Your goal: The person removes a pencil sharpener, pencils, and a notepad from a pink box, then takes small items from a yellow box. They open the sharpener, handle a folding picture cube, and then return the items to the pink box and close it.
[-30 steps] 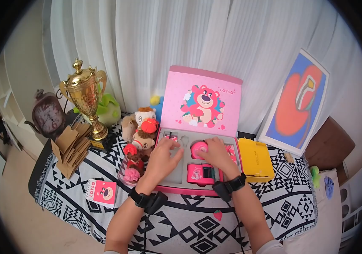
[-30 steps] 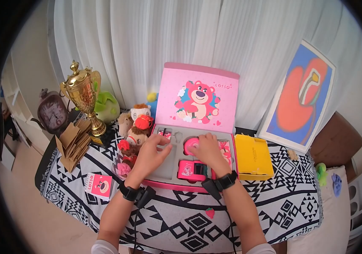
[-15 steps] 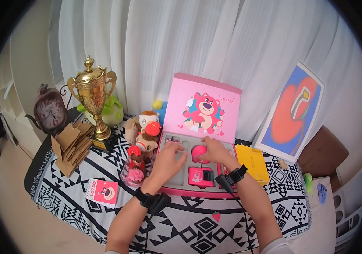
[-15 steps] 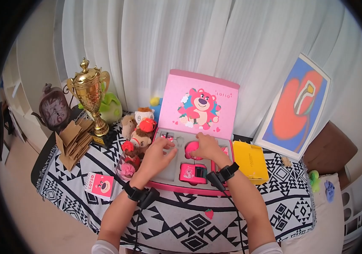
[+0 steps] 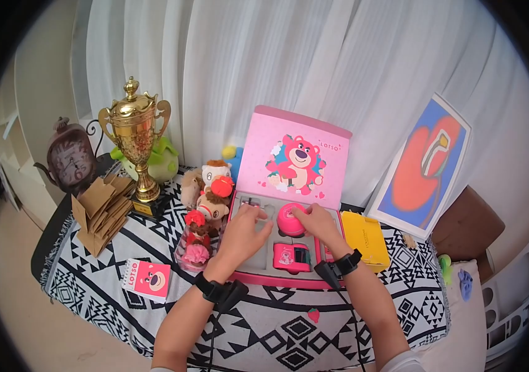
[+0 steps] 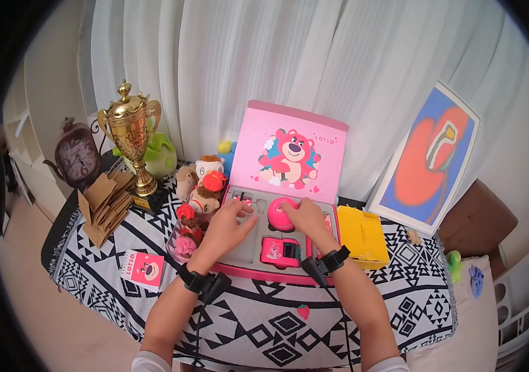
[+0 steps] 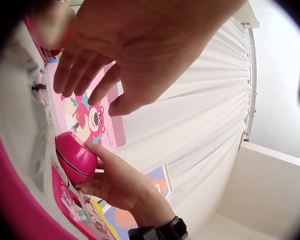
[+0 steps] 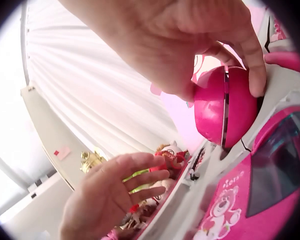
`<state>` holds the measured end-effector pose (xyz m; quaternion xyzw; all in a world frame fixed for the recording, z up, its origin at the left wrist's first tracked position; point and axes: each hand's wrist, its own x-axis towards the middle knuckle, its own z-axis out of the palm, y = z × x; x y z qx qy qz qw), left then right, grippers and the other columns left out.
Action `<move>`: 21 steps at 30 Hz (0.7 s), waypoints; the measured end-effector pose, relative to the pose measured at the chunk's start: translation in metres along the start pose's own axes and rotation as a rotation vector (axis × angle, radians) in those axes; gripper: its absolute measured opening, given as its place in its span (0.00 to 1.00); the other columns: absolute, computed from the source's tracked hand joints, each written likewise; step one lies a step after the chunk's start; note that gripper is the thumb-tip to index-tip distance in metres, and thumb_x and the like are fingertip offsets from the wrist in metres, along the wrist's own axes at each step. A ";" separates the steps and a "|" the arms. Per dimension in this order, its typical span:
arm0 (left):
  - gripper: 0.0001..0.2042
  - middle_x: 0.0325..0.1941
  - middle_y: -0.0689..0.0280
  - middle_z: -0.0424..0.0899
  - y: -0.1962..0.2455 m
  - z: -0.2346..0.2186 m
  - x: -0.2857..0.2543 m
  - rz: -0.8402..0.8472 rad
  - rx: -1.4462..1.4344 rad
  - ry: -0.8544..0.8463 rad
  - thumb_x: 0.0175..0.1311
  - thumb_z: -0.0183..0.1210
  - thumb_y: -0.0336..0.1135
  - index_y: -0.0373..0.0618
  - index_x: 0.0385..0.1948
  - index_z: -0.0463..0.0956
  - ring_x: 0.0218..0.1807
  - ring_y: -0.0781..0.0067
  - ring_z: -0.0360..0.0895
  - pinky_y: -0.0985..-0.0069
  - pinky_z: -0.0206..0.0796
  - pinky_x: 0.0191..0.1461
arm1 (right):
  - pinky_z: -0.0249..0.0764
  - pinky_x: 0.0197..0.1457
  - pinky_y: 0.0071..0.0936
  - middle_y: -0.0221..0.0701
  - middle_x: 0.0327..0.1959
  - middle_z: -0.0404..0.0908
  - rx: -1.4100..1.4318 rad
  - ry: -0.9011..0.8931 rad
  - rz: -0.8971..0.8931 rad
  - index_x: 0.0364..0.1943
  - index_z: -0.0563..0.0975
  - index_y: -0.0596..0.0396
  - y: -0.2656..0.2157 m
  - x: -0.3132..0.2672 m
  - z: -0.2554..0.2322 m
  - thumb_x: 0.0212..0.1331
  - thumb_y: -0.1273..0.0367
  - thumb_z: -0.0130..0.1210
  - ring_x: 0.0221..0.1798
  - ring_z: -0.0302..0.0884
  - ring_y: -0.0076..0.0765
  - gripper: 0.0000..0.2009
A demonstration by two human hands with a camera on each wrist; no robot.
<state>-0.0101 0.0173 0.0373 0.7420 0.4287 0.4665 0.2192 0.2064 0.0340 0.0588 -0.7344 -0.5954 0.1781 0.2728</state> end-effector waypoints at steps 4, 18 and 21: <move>0.13 0.41 0.57 0.79 0.002 -0.001 0.000 -0.004 0.016 -0.017 0.58 0.62 0.38 0.37 0.36 0.77 0.39 0.61 0.80 0.70 0.74 0.43 | 0.75 0.45 0.48 0.55 0.30 0.81 -0.219 0.123 -0.156 0.34 0.78 0.70 -0.004 -0.007 0.000 0.55 0.48 0.57 0.36 0.80 0.60 0.30; 0.13 0.41 0.57 0.78 -0.002 0.005 -0.004 0.017 0.027 -0.039 0.58 0.62 0.39 0.38 0.37 0.78 0.38 0.61 0.79 0.68 0.72 0.42 | 0.72 0.54 0.43 0.48 0.45 0.76 -0.369 0.014 -0.602 0.45 0.77 0.61 0.016 -0.015 0.012 0.49 0.77 0.54 0.50 0.74 0.56 0.16; 0.13 0.42 0.56 0.78 0.003 0.000 -0.003 0.006 0.062 -0.070 0.58 0.62 0.39 0.38 0.37 0.78 0.39 0.60 0.80 0.68 0.73 0.42 | 0.72 0.53 0.42 0.47 0.44 0.75 -0.404 -0.069 -0.615 0.45 0.76 0.61 0.024 -0.013 0.014 0.49 0.77 0.55 0.49 0.74 0.55 0.16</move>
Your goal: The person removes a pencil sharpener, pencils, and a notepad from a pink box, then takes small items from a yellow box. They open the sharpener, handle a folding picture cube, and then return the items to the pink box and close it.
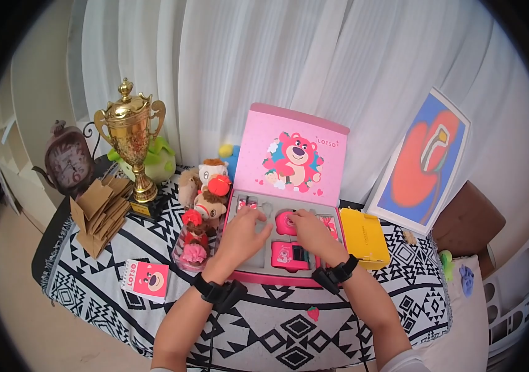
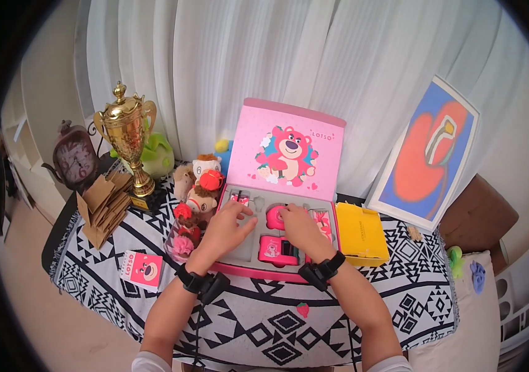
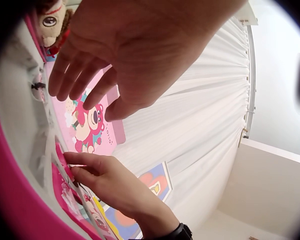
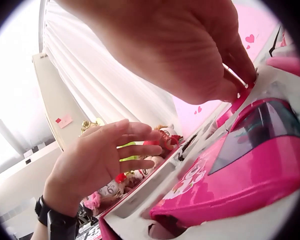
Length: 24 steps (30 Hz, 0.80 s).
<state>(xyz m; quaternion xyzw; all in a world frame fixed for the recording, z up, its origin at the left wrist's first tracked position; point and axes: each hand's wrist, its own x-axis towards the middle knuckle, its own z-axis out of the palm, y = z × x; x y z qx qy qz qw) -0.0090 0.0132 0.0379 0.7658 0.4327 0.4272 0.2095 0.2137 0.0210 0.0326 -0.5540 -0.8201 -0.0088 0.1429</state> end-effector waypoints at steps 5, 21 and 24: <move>0.13 0.42 0.57 0.78 0.006 -0.002 -0.003 0.016 -0.001 -0.002 0.58 0.62 0.39 0.38 0.37 0.78 0.40 0.61 0.80 0.70 0.74 0.43 | 0.72 0.52 0.42 0.47 0.43 0.75 0.006 -0.062 -0.022 0.41 0.76 0.61 -0.008 -0.004 -0.010 0.55 0.72 0.56 0.49 0.74 0.56 0.11; 0.10 0.51 0.62 0.76 0.087 -0.139 -0.056 0.018 -0.148 0.085 0.62 0.58 0.26 0.37 0.45 0.75 0.51 0.73 0.75 0.77 0.69 0.52 | 0.74 0.55 0.33 0.38 0.52 0.76 0.917 -1.037 -0.679 0.59 0.68 0.61 -0.085 -0.171 -0.053 0.69 0.61 0.49 0.53 0.77 0.41 0.22; 0.12 0.52 0.62 0.77 0.060 -0.180 -0.091 -0.114 -0.061 0.164 0.62 0.58 0.25 0.37 0.47 0.74 0.55 0.73 0.74 0.74 0.68 0.56 | 0.74 0.40 0.29 0.36 0.32 0.81 1.044 -1.167 -0.635 0.47 0.76 0.62 -0.097 -0.182 -0.047 0.63 0.68 0.54 0.36 0.79 0.36 0.13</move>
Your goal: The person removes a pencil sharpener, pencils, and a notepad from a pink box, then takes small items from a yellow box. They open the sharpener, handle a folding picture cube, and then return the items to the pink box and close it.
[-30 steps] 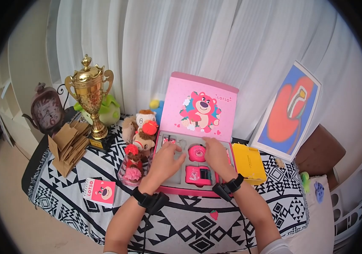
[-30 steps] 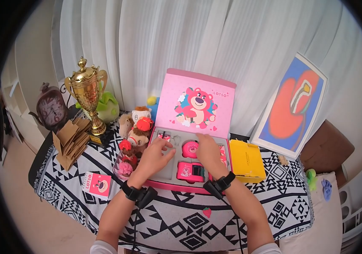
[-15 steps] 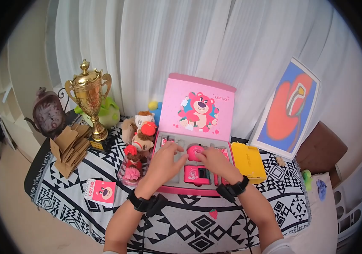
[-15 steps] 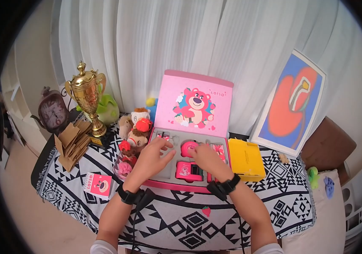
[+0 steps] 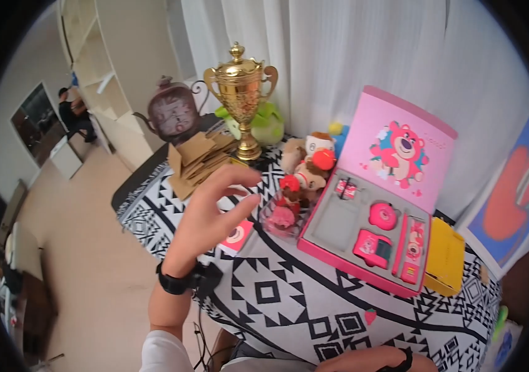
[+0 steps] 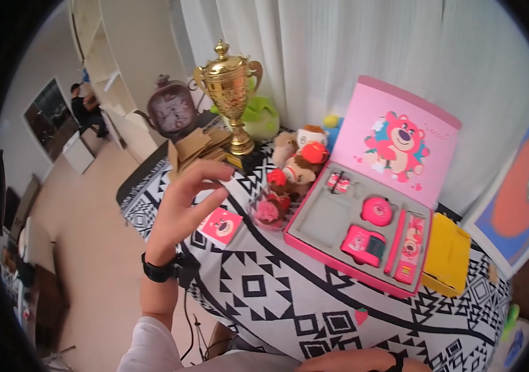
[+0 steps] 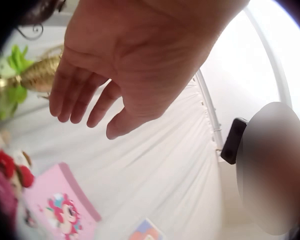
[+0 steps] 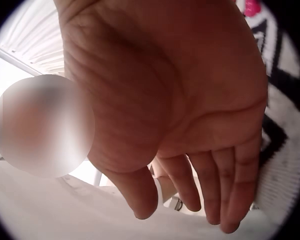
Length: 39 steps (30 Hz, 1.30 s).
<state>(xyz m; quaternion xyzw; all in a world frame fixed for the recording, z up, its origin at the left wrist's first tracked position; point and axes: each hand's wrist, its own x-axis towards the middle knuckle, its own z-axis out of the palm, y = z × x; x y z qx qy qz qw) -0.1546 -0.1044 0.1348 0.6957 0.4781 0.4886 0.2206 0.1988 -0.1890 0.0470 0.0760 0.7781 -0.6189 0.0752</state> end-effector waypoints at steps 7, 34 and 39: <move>0.44 0.69 0.47 0.57 -0.113 -0.042 -0.068 -0.240 0.546 -0.271 0.42 0.74 0.39 0.39 0.64 0.60 0.70 0.45 0.57 0.61 0.56 0.70 | 0.76 0.41 0.25 0.35 0.35 0.82 0.557 0.013 0.268 0.52 0.73 0.66 0.032 0.011 -0.009 0.67 0.67 0.52 0.36 0.80 0.28 0.17; 0.46 0.43 0.53 0.67 0.014 0.013 -0.055 -0.258 0.399 -0.640 0.34 0.75 0.37 0.37 0.62 0.59 0.47 0.56 0.69 0.69 0.64 0.53 | 0.76 0.50 0.21 0.33 0.48 0.77 0.792 -0.106 0.039 0.61 0.67 0.62 0.084 0.016 0.003 0.73 0.62 0.41 0.45 0.79 0.23 0.20; 0.43 0.54 0.54 0.69 0.043 0.063 0.008 0.275 0.562 -0.765 0.35 0.67 0.27 0.40 0.63 0.62 0.54 0.52 0.67 0.61 0.61 0.61 | 0.76 0.48 0.20 0.35 0.49 0.75 0.774 -0.077 -0.003 0.59 0.67 0.63 0.093 0.019 0.008 0.73 0.62 0.42 0.44 0.79 0.26 0.20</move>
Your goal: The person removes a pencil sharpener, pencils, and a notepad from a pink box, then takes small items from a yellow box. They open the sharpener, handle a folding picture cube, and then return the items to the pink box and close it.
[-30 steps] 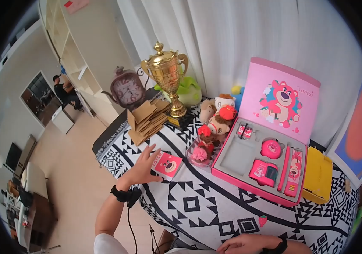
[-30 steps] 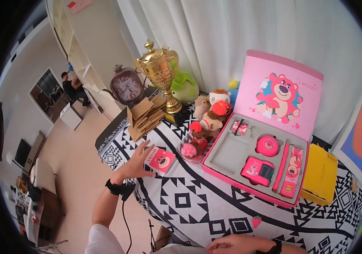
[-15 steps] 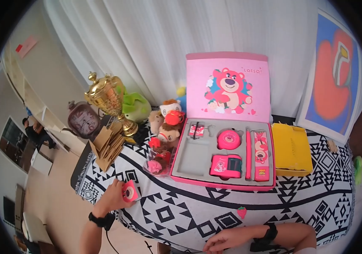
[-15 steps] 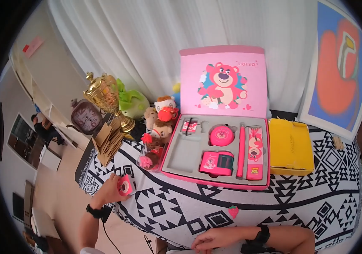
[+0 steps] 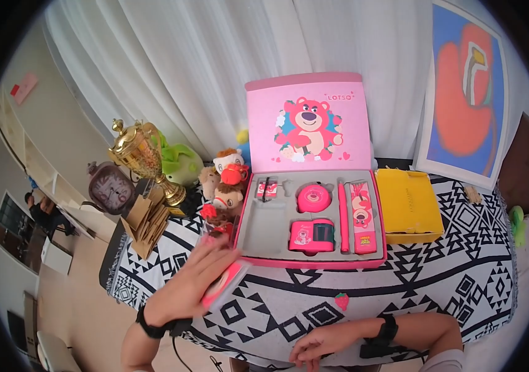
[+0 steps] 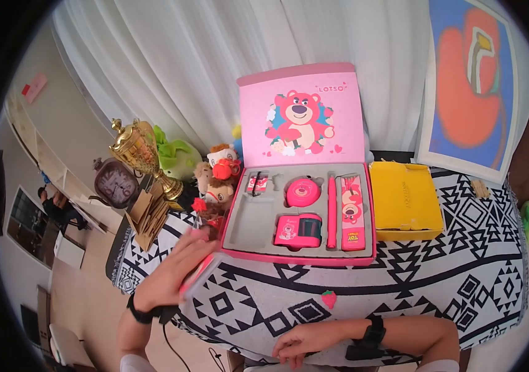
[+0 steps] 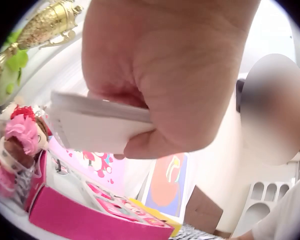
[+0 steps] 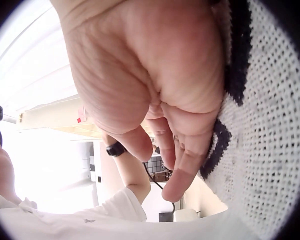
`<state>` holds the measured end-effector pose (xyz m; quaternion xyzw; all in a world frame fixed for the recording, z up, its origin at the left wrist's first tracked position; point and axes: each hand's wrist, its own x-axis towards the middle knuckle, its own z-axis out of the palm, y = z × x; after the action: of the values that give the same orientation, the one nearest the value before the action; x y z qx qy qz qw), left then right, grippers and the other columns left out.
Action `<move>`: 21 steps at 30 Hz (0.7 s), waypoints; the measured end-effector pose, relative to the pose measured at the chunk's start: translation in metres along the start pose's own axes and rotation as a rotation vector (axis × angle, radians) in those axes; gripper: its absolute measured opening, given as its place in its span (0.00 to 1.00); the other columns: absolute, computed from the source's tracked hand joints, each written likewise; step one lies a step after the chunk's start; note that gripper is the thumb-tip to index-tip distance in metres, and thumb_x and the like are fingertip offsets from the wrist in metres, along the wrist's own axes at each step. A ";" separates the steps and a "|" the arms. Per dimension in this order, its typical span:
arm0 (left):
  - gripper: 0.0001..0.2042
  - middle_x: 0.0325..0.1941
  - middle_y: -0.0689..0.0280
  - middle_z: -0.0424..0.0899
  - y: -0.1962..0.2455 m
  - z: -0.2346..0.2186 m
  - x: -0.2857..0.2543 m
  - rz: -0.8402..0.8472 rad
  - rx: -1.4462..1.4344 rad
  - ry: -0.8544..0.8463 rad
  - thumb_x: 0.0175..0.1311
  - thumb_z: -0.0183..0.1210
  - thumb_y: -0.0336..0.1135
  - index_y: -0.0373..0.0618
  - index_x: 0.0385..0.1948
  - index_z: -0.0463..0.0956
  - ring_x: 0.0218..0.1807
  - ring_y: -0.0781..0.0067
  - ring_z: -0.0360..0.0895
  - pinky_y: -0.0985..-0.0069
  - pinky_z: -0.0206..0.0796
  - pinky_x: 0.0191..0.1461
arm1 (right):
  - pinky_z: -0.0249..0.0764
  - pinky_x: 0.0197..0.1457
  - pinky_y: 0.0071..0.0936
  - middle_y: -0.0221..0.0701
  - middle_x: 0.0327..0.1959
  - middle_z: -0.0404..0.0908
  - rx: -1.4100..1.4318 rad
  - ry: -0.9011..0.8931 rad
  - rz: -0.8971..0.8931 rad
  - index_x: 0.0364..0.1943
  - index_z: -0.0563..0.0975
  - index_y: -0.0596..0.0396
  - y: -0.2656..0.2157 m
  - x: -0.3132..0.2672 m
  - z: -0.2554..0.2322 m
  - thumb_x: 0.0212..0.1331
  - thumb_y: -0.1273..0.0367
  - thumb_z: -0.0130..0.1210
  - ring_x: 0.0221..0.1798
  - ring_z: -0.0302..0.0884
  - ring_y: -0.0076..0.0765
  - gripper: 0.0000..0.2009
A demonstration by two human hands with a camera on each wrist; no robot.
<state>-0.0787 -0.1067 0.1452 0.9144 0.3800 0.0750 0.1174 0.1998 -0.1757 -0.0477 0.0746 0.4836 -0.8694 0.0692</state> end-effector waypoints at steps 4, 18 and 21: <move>0.35 0.61 0.59 0.70 -0.024 0.018 0.045 0.255 0.177 0.232 0.36 0.62 0.21 0.53 0.57 0.74 0.57 0.51 0.66 0.54 0.56 0.66 | 0.76 0.47 0.21 0.34 0.48 0.76 -0.052 0.031 -0.015 0.59 0.67 0.62 -0.003 -0.002 0.003 0.73 0.61 0.43 0.43 0.79 0.25 0.20; 0.31 0.55 0.65 0.80 -0.073 0.080 0.093 -0.018 -0.605 0.172 0.35 0.51 0.07 0.50 0.43 0.85 0.64 0.60 0.67 0.67 0.55 0.69 | 0.79 0.45 0.26 0.36 0.39 0.81 -0.208 0.167 -0.037 0.52 0.72 0.65 -0.034 -0.016 0.024 0.71 0.62 0.46 0.41 0.82 0.31 0.18; 0.32 0.67 0.57 0.67 -0.060 0.079 0.087 -0.005 -0.311 0.112 0.45 0.61 0.19 0.50 0.59 0.72 0.72 0.46 0.56 0.58 0.49 0.73 | 0.77 0.46 0.23 0.34 0.42 0.79 -0.131 0.100 -0.035 0.55 0.70 0.63 -0.012 -0.005 0.006 0.72 0.61 0.45 0.41 0.80 0.27 0.19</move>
<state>-0.0399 -0.0162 0.0571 0.8787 0.3721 0.1834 0.2361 0.2022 -0.1745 -0.0330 0.1049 0.5437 -0.8320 0.0345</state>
